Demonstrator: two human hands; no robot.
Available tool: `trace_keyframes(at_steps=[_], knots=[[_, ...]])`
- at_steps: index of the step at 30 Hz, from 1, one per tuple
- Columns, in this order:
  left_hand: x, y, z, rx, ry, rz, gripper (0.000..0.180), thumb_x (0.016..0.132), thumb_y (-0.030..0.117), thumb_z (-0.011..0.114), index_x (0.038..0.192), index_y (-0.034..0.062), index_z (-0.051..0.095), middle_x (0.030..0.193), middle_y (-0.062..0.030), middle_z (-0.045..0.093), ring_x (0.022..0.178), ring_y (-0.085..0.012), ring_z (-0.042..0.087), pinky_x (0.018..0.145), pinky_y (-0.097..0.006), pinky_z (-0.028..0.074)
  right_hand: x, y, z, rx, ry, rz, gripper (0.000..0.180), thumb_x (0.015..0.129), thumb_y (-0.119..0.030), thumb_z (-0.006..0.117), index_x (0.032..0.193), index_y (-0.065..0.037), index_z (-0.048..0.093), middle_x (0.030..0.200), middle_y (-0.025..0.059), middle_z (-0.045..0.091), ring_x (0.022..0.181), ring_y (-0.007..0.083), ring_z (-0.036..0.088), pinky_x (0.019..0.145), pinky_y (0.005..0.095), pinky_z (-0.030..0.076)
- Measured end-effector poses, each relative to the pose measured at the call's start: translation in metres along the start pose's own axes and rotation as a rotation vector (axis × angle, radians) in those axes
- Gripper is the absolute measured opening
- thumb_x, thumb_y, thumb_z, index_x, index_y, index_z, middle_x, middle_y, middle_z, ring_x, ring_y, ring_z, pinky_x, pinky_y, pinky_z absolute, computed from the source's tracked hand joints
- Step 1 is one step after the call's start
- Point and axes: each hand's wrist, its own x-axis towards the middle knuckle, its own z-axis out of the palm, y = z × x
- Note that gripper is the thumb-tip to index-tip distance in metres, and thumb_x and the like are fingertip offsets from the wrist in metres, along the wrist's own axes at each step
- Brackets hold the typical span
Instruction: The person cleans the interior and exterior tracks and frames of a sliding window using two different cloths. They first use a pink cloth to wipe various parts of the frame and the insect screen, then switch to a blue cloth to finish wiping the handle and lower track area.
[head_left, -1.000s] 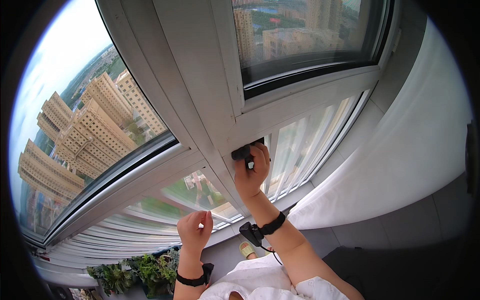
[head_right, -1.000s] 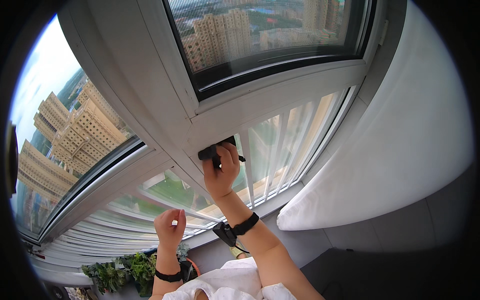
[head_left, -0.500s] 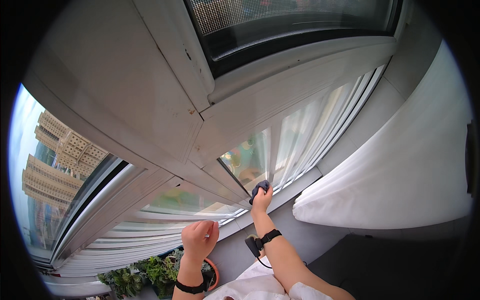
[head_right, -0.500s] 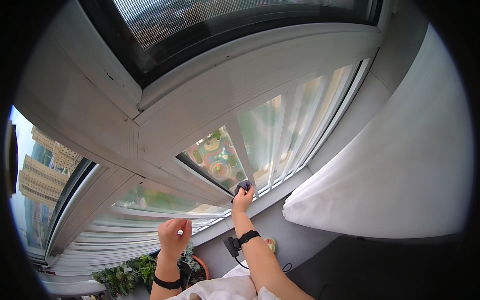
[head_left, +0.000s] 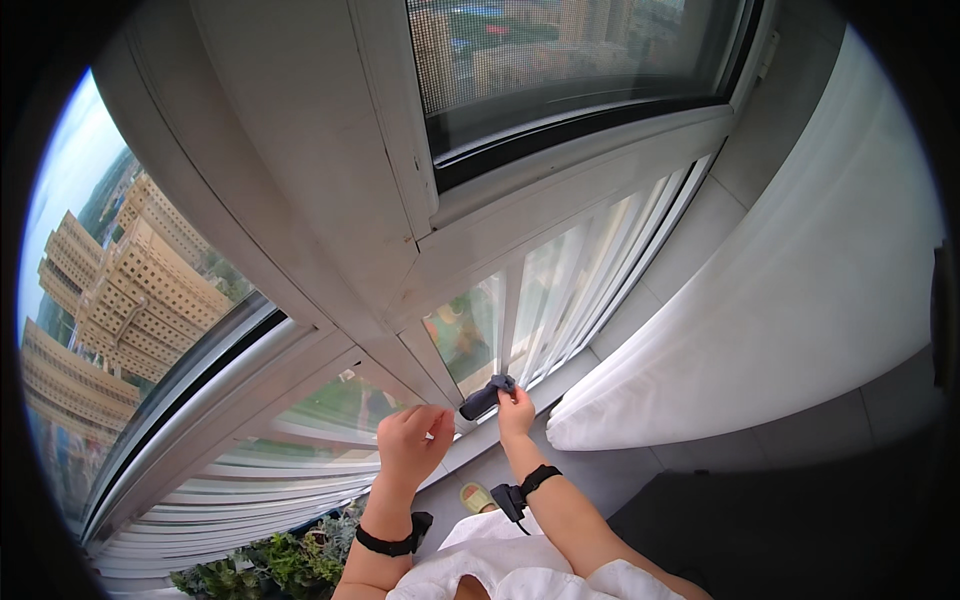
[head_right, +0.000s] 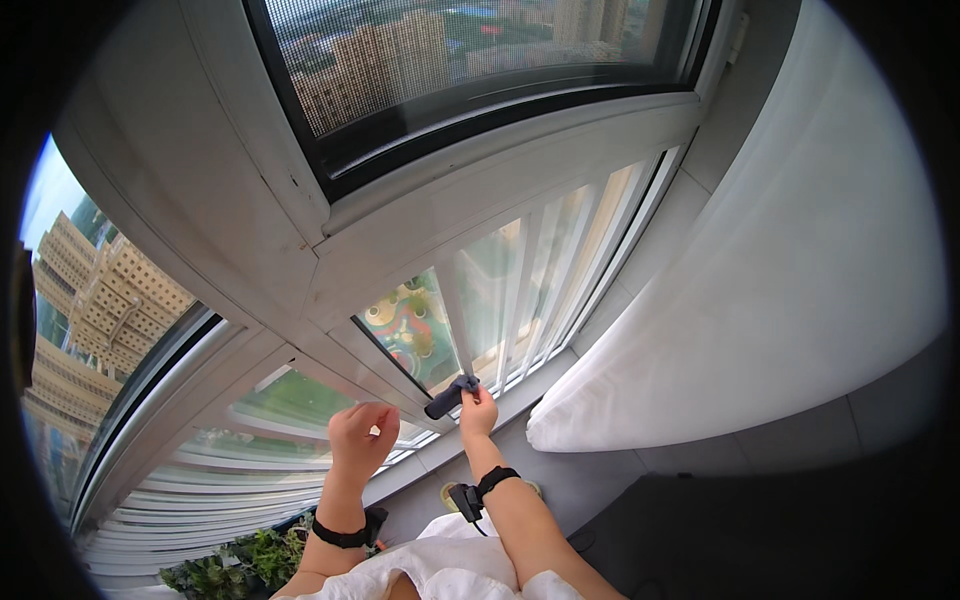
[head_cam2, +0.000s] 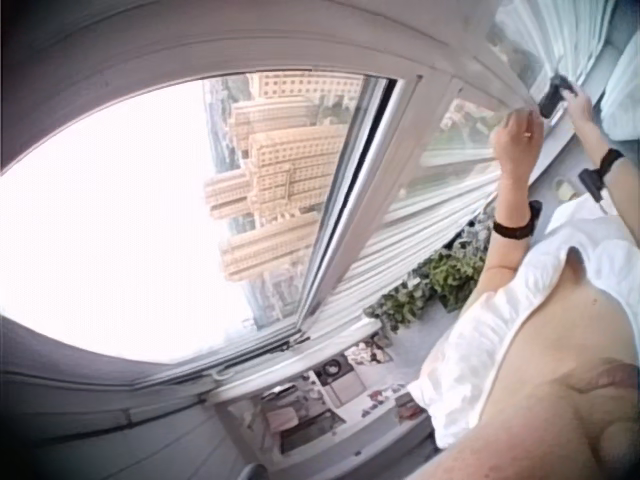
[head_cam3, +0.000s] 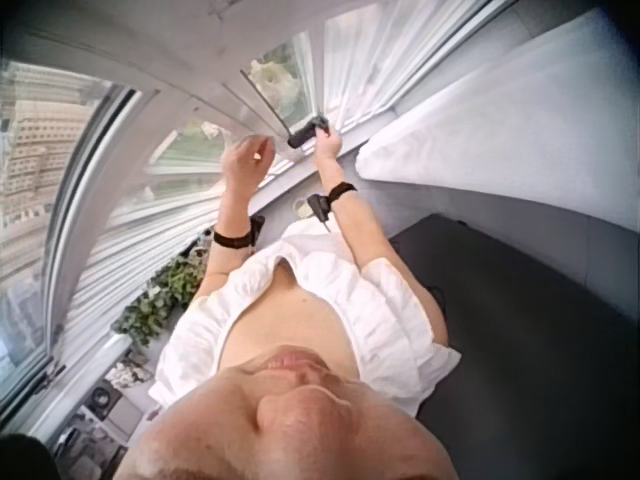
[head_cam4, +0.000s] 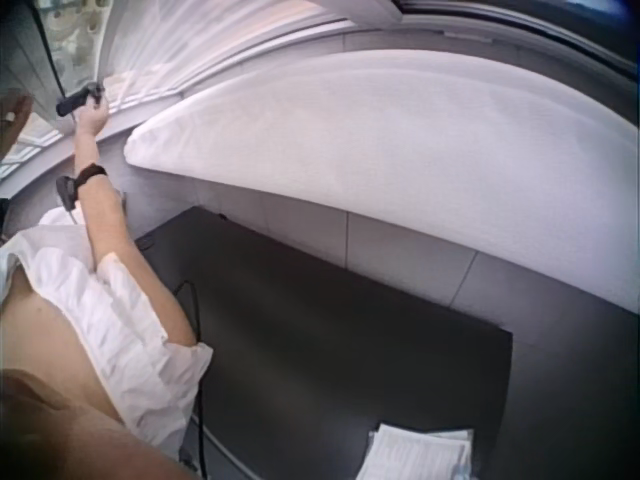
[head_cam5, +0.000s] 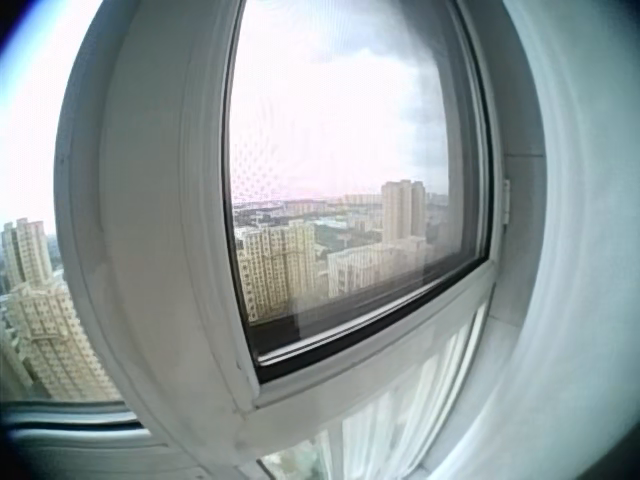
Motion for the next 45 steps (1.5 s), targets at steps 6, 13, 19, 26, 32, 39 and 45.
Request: trace_keyframes(at_steps=[6, 13, 19, 26, 32, 39, 45], knots=[[0.003, -0.002, 0.028, 0.065, 0.032, -0.215, 0.007, 0.076, 0.012, 0.068, 0.073, 0.0071, 0.063, 0.060, -0.0077, 0.059, 0.052, -0.0244, 0.059, 0.048, -0.032, 0.044, 0.050, -0.132, -0.054, 0.464, 0.209, -0.379, 0.021, 0.089, -0.011, 0.059, 0.105, 0.002, 0.058, 0.098, 0.0039, 0.062, 0.089, 0.0107, 0.057, 0.081, 0.0238, 0.043], [0.009, 0.018, 0.084, 0.077, -0.116, -0.377, 0.012, 0.081, 0.020, 0.064, 0.079, 0.0080, 0.065, 0.062, -0.0078, 0.059, 0.056, -0.0263, 0.059, 0.051, -0.035, 0.044, 0.100, -0.272, -0.094, 0.413, 0.178, -0.793, 0.021, 0.090, -0.012, 0.058, 0.107, 0.000, 0.058, 0.106, 0.0071, 0.058, 0.097, 0.0155, 0.055, 0.089, 0.0300, 0.041], [0.010, 0.023, 0.142, 0.079, -0.079, -0.405, 0.013, 0.081, 0.021, 0.063, 0.078, 0.0085, 0.065, 0.062, -0.0085, 0.060, 0.059, -0.0279, 0.059, 0.053, -0.037, 0.045, 0.155, -0.251, -0.106, -0.040, 0.127, -1.057, 0.022, 0.090, -0.015, 0.056, 0.105, 0.002, 0.059, 0.098, 0.0119, 0.059, 0.089, 0.0267, 0.056, 0.080, 0.0321, 0.044], [-0.016, -0.036, 0.249, 0.286, -0.319, -0.465, 0.034, 0.086, 0.041, 0.058, 0.087, 0.0075, 0.063, 0.067, -0.0113, 0.064, 0.066, -0.0303, 0.063, 0.058, -0.042, 0.048, 0.197, -0.182, -0.124, -0.061, 0.044, -1.138, 0.015, 0.089, -0.013, 0.058, 0.096, 0.000, 0.062, 0.092, 0.0096, 0.060, 0.081, 0.0227, 0.056, 0.072, 0.0299, 0.045], [-0.046, -0.120, 0.348, 0.472, -0.291, -0.466, 0.041, 0.085, 0.045, 0.059, 0.076, 0.0052, 0.056, 0.060, -0.0128, 0.061, 0.058, -0.0318, 0.062, 0.052, -0.042, 0.048, 0.269, -0.095, -0.175, 0.208, -0.010, -0.891, 0.022, 0.096, -0.014, 0.048, 0.107, 0.001, 0.060, 0.101, 0.0040, 0.062, 0.090, 0.0119, 0.057, 0.080, 0.0257, 0.045], [-0.071, -0.173, 0.410, 0.520, 0.039, -0.232, 0.036, 0.085, 0.039, 0.061, 0.070, 0.0073, 0.055, 0.055, -0.0095, 0.056, 0.050, -0.0302, 0.057, 0.046, -0.039, 0.044, 0.325, -0.058, -0.222, 0.337, 0.390, -1.035, 0.030, 0.098, -0.019, 0.045, 0.116, 0.002, 0.058, 0.111, 0.0068, 0.060, 0.097, 0.0154, 0.056, 0.089, 0.0264, 0.043], [-0.062, -0.158, 0.405, 0.526, 0.372, -0.098, 0.025, 0.081, 0.026, 0.065, 0.066, 0.0100, 0.053, 0.051, -0.0062, 0.054, 0.043, -0.0252, 0.055, 0.040, -0.035, 0.041, 0.302, -0.135, -0.169, 0.322, 0.394, -1.419, 0.023, 0.095, -0.017, 0.052, 0.106, -0.001, 0.064, 0.085, 0.0038, 0.064, 0.072, 0.0129, 0.059, 0.068, 0.0235, 0.048]])
